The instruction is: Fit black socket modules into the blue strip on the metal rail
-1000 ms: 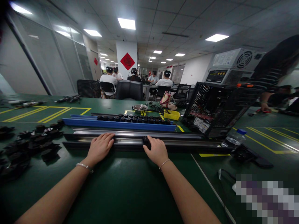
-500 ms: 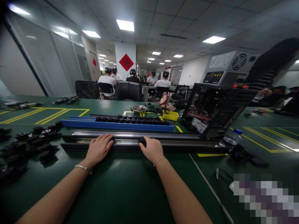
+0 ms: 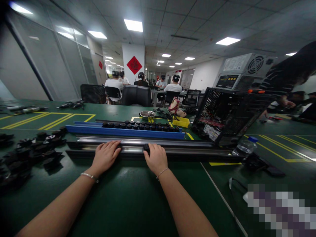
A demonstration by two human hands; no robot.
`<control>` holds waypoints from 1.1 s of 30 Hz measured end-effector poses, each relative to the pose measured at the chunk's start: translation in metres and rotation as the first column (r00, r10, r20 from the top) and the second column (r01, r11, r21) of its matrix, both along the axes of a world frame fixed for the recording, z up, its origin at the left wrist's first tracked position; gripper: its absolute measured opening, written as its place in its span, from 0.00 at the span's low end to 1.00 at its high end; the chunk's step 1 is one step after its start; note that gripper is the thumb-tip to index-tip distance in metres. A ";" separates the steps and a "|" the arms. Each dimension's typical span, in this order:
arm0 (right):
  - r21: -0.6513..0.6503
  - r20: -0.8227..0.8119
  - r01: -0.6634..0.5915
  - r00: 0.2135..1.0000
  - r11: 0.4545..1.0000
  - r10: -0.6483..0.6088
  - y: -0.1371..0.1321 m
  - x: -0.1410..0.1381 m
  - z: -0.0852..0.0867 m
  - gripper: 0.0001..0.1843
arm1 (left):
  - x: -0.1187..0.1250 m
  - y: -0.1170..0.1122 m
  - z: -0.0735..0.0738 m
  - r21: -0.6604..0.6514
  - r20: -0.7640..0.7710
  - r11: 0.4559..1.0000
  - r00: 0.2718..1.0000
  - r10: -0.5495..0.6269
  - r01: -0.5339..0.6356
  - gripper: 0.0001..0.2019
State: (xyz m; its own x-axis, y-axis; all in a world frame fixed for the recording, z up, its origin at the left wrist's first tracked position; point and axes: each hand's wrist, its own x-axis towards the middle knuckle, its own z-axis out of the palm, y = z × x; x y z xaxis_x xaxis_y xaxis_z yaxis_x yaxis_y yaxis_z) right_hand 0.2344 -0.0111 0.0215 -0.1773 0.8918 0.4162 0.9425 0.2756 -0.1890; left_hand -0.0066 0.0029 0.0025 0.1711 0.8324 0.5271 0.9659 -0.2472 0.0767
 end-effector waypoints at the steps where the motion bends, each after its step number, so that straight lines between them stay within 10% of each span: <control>1: 0.009 -0.008 -0.005 1.000 1.000 0.005 0.000 -0.001 -0.001 0.23 | 0.000 0.000 0.000 0.011 0.004 1.000 1.000 -0.001 0.001 0.21; 11: 0.030 -0.050 -0.023 0.998 0.999 0.024 0.002 -0.004 -0.009 0.25 | 0.020 -0.003 -0.003 0.001 -0.035 0.972 0.971 -0.236 0.236 0.23; 33: 0.027 -0.052 -0.202 0.978 0.979 0.203 -0.004 -0.020 -0.018 0.23 | 0.030 -0.007 -0.012 0.025 -0.190 0.966 0.950 -0.248 0.257 0.25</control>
State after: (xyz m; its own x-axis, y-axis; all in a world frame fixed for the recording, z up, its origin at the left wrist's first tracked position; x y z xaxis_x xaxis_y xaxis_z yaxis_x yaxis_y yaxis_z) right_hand 0.2146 -0.0156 0.0032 -0.3299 0.8306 0.4486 0.8552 0.4642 -0.2306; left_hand 0.0232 -0.0037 -0.0096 0.4700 0.7236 0.5054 0.8678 -0.4835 -0.1148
